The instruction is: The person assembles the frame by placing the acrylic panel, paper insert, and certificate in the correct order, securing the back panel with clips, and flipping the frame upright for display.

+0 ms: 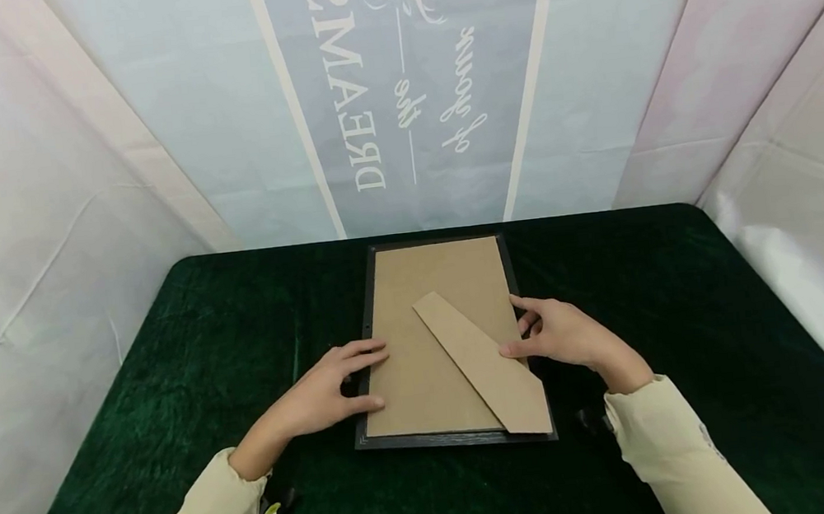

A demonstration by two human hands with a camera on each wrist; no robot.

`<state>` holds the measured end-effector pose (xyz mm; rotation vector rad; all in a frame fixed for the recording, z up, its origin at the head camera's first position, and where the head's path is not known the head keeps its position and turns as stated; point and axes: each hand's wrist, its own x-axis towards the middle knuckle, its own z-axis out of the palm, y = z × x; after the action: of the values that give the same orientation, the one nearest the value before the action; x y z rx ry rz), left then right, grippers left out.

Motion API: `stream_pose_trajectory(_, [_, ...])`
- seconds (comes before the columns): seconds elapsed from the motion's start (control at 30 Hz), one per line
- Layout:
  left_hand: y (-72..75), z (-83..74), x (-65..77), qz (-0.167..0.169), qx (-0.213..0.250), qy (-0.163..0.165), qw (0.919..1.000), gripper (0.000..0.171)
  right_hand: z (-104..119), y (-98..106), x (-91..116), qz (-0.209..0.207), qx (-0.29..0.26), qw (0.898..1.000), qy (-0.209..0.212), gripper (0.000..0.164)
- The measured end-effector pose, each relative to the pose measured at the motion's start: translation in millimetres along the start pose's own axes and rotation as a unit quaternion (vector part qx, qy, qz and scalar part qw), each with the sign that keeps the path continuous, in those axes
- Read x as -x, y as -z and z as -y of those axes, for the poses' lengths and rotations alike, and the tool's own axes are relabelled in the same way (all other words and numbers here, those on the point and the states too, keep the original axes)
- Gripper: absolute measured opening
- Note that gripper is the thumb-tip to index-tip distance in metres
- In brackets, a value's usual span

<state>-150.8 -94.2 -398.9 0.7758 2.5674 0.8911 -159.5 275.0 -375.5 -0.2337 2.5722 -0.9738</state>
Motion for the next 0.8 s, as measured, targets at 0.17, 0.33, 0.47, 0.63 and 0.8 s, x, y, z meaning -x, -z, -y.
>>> stream_pose_trajectory(0.17, [-2.4,-3.1,0.7,0.019,-0.048,0.002,0.9987,0.071,0,-2,-1,-0.008,0.018,1.0,0.005,0.095])
stream_pose_trajectory(0.33, [-3.1,-4.3,0.6,0.029,-0.061,0.003,0.9977,0.077,3,-6,-2,-0.031,0.069,0.997,0.004,0.091])
stream_pose_trajectory(0.47, [-4.1,-3.9,1.3,0.031,-0.065,0.007,0.9974,0.078,7,-8,-2,-0.038,0.097,0.995,-0.003,0.091])
stream_pose_trajectory(0.63, [-4.2,-3.0,1.4,0.029,-0.062,0.003,0.9976,0.078,10,-8,-1,-0.034,0.106,0.994,-0.001,0.094])
stream_pose_trajectory(0.8, [-3.7,-2.6,0.9,0.026,-0.06,-0.002,0.9978,0.078,12,-8,-1,-0.026,0.103,0.994,0.006,0.104])
